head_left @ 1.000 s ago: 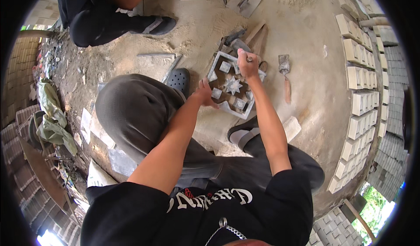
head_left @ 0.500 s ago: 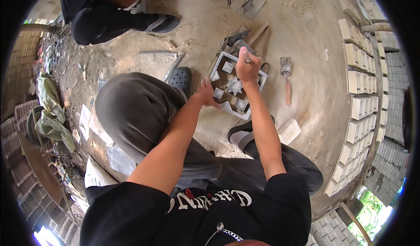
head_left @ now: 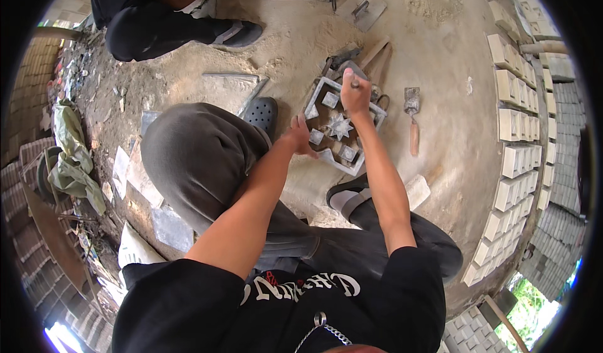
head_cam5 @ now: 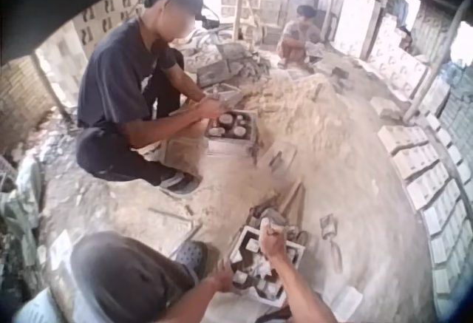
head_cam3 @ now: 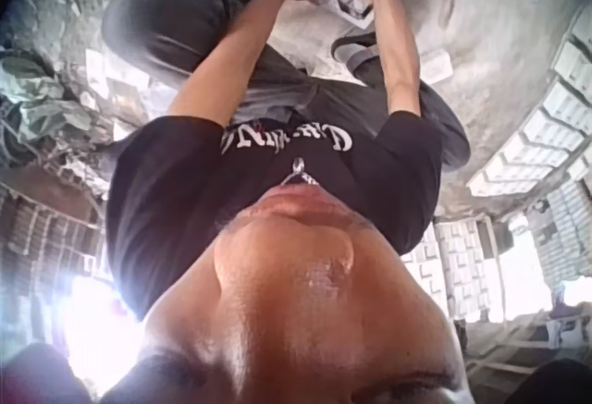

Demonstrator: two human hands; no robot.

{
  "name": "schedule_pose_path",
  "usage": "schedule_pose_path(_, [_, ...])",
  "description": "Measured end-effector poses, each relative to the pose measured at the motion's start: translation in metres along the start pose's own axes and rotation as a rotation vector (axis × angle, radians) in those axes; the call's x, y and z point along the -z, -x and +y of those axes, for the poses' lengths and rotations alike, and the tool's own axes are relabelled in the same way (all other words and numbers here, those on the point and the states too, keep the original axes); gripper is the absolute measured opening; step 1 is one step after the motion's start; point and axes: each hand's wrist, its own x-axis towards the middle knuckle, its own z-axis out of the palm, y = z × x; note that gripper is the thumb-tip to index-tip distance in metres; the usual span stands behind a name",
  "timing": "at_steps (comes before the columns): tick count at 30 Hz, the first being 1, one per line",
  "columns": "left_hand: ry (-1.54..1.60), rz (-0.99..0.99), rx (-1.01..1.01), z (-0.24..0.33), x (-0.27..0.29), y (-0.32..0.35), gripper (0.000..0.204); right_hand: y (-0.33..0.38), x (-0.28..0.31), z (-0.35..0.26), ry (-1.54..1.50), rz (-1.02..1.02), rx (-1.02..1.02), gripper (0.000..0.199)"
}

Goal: The person cleans a star-shaped decorative mold by hand and with a small metal tool, then places concrete or plaster into the mold and smooths it.

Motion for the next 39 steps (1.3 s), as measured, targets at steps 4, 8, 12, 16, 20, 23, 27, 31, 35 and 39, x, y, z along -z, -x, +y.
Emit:
schedule_pose_path(4, [0.01,-0.002,-0.015,0.0,0.002,0.002,0.155,0.001,0.0,0.015,-0.123,0.185,-0.089,0.042])
schedule_pose_path(8, [0.047,-0.099,0.059,0.003,0.006,0.003,0.156,0.005,0.001,0.021,-0.133,0.132,-0.402,0.044])
schedule_pose_path(12, [0.033,-0.049,0.019,0.004,0.005,0.005,0.157,0.003,0.012,0.011,-0.19,0.146,-0.392,0.044])
schedule_pose_path(16, [0.073,-0.069,0.027,0.004,0.007,0.007,0.158,0.009,0.013,-0.006,-0.145,0.26,-0.365,0.043])
schedule_pose_path(20, [0.053,-0.074,0.04,0.005,0.008,0.005,0.159,0.016,0.004,-0.01,-0.054,0.129,-0.47,0.05])
schedule_pose_path(23, [0.052,-0.072,0.064,0.004,0.006,0.004,0.159,0.013,0.011,-0.007,-0.247,-0.053,-0.366,0.049])
schedule_pose_path(27, [0.0,-0.015,0.025,0.001,0.002,0.002,0.158,0.01,0.027,-0.009,-0.401,0.069,-0.259,0.05])
schedule_pose_path(31, [-0.015,0.0,0.033,0.002,0.003,0.0,0.156,0.02,0.023,-0.014,-0.298,0.133,-0.341,0.046])
schedule_pose_path(35, [0.008,-0.019,0.046,0.001,0.003,0.0,0.159,0.022,0.019,-0.009,-0.253,0.049,-0.348,0.045])
schedule_pose_path(39, [0.001,0.066,-0.023,-0.004,-0.003,-0.001,0.161,0.028,0.019,-0.006,-0.29,0.129,-0.27,0.044])
